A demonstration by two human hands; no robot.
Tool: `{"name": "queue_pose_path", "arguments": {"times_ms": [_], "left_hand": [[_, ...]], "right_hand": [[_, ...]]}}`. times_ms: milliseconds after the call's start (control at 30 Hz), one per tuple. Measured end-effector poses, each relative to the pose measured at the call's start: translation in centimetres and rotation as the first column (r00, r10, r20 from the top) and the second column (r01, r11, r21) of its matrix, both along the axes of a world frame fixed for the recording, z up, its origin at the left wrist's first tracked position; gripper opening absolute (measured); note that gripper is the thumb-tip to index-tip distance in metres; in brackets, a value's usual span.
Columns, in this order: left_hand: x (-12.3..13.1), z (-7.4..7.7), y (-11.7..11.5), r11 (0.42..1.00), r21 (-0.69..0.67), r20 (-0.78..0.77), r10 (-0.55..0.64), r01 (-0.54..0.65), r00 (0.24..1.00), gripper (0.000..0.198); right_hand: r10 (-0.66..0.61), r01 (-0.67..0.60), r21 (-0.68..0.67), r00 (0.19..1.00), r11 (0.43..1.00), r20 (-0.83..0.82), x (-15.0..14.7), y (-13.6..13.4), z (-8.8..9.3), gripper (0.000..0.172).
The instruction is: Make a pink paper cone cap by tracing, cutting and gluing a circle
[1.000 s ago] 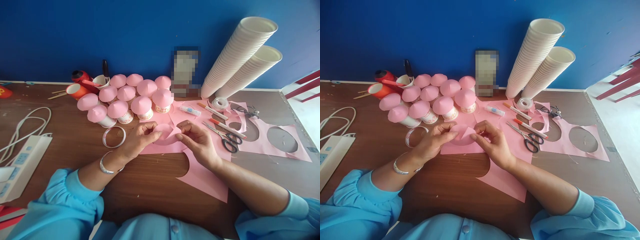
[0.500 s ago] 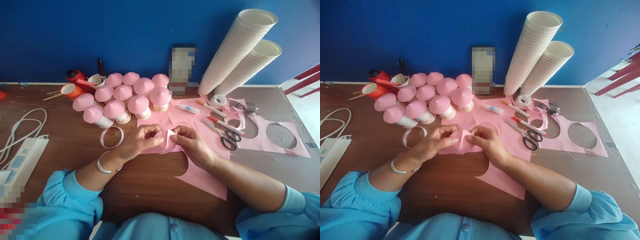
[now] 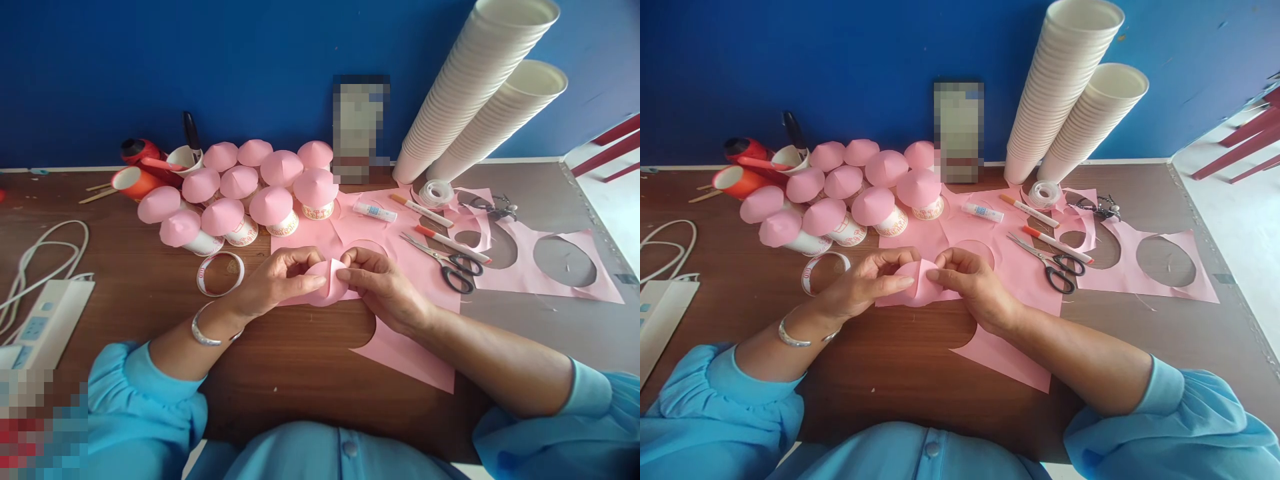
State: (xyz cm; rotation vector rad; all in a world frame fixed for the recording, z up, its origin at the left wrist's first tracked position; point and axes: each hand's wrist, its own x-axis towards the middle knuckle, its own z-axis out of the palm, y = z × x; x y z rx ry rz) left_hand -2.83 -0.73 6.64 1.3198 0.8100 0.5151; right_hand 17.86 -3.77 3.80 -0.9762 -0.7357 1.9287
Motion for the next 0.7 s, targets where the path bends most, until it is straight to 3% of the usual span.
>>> {"name": "queue_pose_path", "arguments": {"times_ms": [267, 500, 700], "left_hand": [[-0.17, -0.26, 0.07, 0.999, 0.026, -0.011, -0.029, 0.029, 1.000, 0.028], [-0.28, -0.45, 0.09, 1.000, -0.001, 0.014, -0.028, 0.028, 1.000, 0.021], [-0.25, -0.62, -0.03, 0.997, 0.050, 0.004, 0.057, -0.057, 0.998, 0.019]], "right_hand": [[0.039, -0.039, -0.005, 0.999, 0.999, -0.005, 0.12, -0.02, -0.23, 0.040], [-0.001, -0.027, 0.234, 0.993, 0.972, 0.118, 0.31, -0.32, -0.46, 0.043], [-0.062, -0.047, 0.401, 0.965, 0.915, 0.255, 0.44, -0.69, 0.03, 0.038]]}}
